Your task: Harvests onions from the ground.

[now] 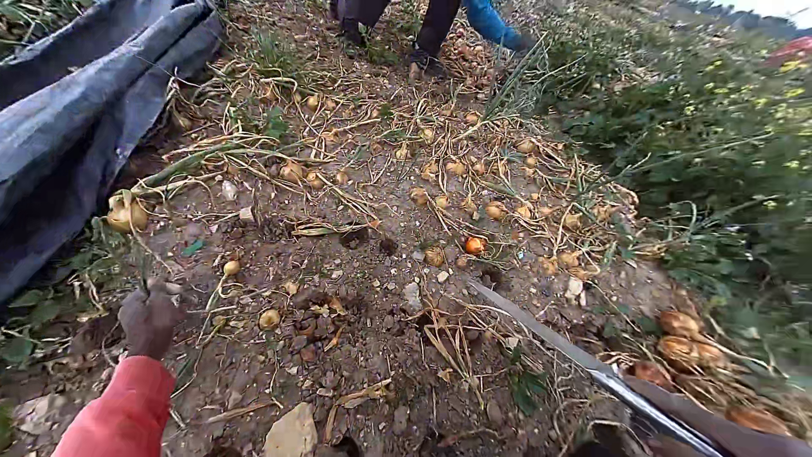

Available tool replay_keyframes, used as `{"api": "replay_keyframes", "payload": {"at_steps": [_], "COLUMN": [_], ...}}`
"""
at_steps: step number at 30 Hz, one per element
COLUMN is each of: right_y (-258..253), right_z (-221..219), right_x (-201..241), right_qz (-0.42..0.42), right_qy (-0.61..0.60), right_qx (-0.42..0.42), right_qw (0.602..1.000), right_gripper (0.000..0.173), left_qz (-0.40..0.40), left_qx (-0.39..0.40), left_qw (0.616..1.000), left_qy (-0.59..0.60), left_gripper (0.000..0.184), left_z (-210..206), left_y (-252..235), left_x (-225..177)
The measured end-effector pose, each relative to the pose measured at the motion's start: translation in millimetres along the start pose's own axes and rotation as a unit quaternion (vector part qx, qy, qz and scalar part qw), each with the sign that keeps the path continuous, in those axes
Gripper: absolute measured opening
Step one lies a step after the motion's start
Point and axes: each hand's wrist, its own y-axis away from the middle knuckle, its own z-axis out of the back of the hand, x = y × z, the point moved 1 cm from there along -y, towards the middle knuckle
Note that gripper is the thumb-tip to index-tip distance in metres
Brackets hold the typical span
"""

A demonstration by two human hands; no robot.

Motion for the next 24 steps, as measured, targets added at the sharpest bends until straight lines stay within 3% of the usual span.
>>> {"api": "replay_keyframes", "payload": {"at_steps": [2, 5, 8, 10, 12, 14, 17, 20, 22, 24], "right_y": [-20.7, -68.3, -139.4, -169.8, -171.9, -155.3, -139.3, -137.4, -138.8, -132.0], "right_z": [19.3, 27.3, 9.3, -7.0, -16.6, -38.0, -101.6, -173.7, -206.2, -219.0], "right_x": [22.0, 40.5, 66.4, 76.4, 69.6, 42.2, -14.5, -53.8, -55.2, -43.8], "right_qz": [0.001, -0.003, -0.029, -0.04, -0.059, -0.085, -0.111, -0.13, -0.156, -0.175], "right_qy": [0.025, 0.1, 0.21, 0.227, 0.196, 0.134, 0.032, -0.043, -0.061, -0.075], "right_qx": [0.04, 0.07, 0.14, 0.168, 0.156, 0.148, 0.101, 0.048, 0.054, 0.069], "right_qw": [0.999, 0.992, 0.967, 0.958, 0.966, 0.976, 0.988, 0.989, 0.984, 0.979], "right_gripper": [0.051, 0.05, 0.044, 0.038, 0.038, 0.05, 0.057, 0.055, 0.053, 0.053], "left_qz": [0.032, 0.099, -0.008, -0.092, -0.113, -0.15, -0.187, -0.122, -0.061, -0.041], "left_qx": [0.006, 0.096, 0.123, 0.095, 0.093, 0.1, 0.079, 0.086, 0.105, 0.13], "left_qw": [0.999, 0.988, 0.966, 0.96, 0.972, 0.975, 0.967, 0.986, 0.992, 0.991], "left_qy": [0.008, -0.069, -0.226, -0.247, -0.183, -0.131, -0.156, -0.076, 0.018, 0.019], "left_gripper": [0.056, 0.051, 0.039, 0.05, 0.045, 0.048, 0.045, 0.048, 0.047, 0.047], "left_z": [8.2, 17.9, 15.5, -2.0, -25.2, -50.7, -79.1, -79.5, -71.7, -64.3], "left_y": [22.2, 64.5, 55.4, 26.4, 0.5, -17.4, -34.5, -27.8, -15.7, 3.6], "left_x": [-6.0, -19.9, -17.2, -7.4, -13.9, -16.0, -22.0, -29.3, -34.4, -39.1]}}
